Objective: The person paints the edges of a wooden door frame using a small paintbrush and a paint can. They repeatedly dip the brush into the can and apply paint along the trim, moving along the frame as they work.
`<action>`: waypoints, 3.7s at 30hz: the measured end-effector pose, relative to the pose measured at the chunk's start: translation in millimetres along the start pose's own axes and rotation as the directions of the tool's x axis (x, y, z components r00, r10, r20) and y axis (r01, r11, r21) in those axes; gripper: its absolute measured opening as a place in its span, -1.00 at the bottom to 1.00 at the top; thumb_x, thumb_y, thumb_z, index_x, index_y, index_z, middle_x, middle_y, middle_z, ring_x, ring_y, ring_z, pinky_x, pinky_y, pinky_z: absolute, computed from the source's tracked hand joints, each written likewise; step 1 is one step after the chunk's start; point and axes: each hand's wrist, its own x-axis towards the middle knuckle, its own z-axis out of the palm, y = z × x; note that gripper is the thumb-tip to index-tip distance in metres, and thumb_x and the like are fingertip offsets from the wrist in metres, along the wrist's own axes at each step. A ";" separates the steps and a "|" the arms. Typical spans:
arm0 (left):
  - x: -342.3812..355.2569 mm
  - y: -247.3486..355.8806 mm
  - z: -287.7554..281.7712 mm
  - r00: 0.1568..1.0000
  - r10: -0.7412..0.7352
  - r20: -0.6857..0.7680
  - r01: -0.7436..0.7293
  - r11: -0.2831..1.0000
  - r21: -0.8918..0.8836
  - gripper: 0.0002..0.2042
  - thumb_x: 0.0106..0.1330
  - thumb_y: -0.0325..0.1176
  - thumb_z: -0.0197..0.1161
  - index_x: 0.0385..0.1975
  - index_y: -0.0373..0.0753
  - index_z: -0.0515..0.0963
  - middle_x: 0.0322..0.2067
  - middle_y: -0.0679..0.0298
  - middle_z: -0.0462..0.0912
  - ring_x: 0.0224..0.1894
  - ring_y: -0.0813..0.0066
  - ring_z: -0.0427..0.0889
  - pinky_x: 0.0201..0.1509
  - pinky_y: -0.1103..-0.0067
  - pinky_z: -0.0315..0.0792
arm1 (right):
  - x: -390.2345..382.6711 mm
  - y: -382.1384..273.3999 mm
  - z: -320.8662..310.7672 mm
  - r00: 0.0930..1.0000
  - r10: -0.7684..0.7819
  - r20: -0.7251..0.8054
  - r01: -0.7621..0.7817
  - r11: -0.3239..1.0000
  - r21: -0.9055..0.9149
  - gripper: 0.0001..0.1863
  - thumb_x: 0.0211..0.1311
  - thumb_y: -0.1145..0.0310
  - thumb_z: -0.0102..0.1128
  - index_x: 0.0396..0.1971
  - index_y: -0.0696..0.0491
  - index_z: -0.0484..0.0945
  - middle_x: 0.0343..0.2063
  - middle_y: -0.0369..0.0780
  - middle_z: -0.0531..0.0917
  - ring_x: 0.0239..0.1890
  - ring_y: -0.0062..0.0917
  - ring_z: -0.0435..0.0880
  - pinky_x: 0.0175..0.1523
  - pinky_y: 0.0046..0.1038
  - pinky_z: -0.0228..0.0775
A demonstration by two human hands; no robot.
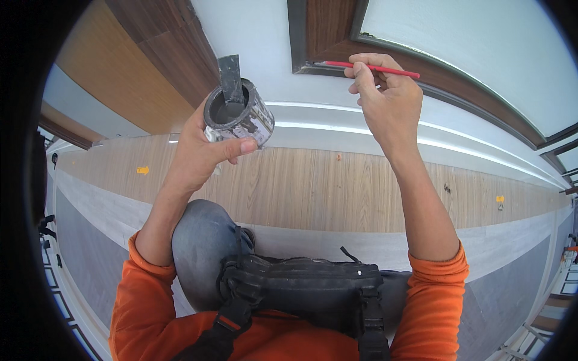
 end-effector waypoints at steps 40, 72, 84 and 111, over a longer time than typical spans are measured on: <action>-0.5 0.5 2.0 1.000 0.010 -0.005 -0.010 1.000 -0.006 -0.38 0.04 -0.29 0.68 0.12 -0.25 0.56 -0.25 0.26 0.72 -0.35 0.60 0.69 -0.43 0.65 0.56 | 2.6 -2.0 1.5 0.996 -0.075 0.047 0.078 0.994 -0.079 -0.83 0.41 0.39 0.27 -0.13 0.04 0.78 -0.28 -0.32 0.84 -0.24 -0.66 0.78 -0.20 -0.60 0.55; -0.2 -0.7 -0.7 1.000 -0.010 0.005 0.010 1.000 0.019 -0.37 0.03 -0.29 0.68 0.14 -0.22 0.57 -0.19 0.26 0.73 -0.28 0.57 0.71 -0.39 0.64 0.58 | -2.9 6.8 -11.4 0.969 -0.240 -0.051 0.213 0.926 -0.312 -0.87 0.35 0.40 0.27 -0.21 0.04 0.76 -0.36 -0.31 0.80 -0.50 -0.70 0.64 -0.41 -0.62 0.41; -0.2 4.0 3.6 1.000 -0.009 0.008 0.009 1.000 -0.023 -0.37 0.04 -0.32 0.67 0.14 -0.24 0.56 -0.17 0.27 0.72 -0.28 0.59 0.70 -0.42 0.65 0.55 | -2.8 3.9 7.1 0.982 -0.189 0.008 0.188 0.973 -0.135 -0.87 0.40 0.40 0.26 -0.18 0.04 0.76 -0.34 -0.32 0.81 -0.36 -0.68 0.74 -0.34 -0.62 0.50; 0.0 4.1 9.4 0.968 -0.009 0.250 -0.034 0.985 0.166 -0.16 -0.04 -0.30 0.72 0.34 -0.20 0.48 0.05 0.17 0.73 0.19 0.31 0.67 0.36 0.36 0.43 | -21.6 -102.3 -18.1 0.890 -0.242 0.387 0.204 0.969 0.136 -0.93 0.34 0.49 0.24 -0.34 0.12 0.68 -0.47 -0.35 0.71 -0.51 -0.75 0.60 -0.46 -0.65 0.31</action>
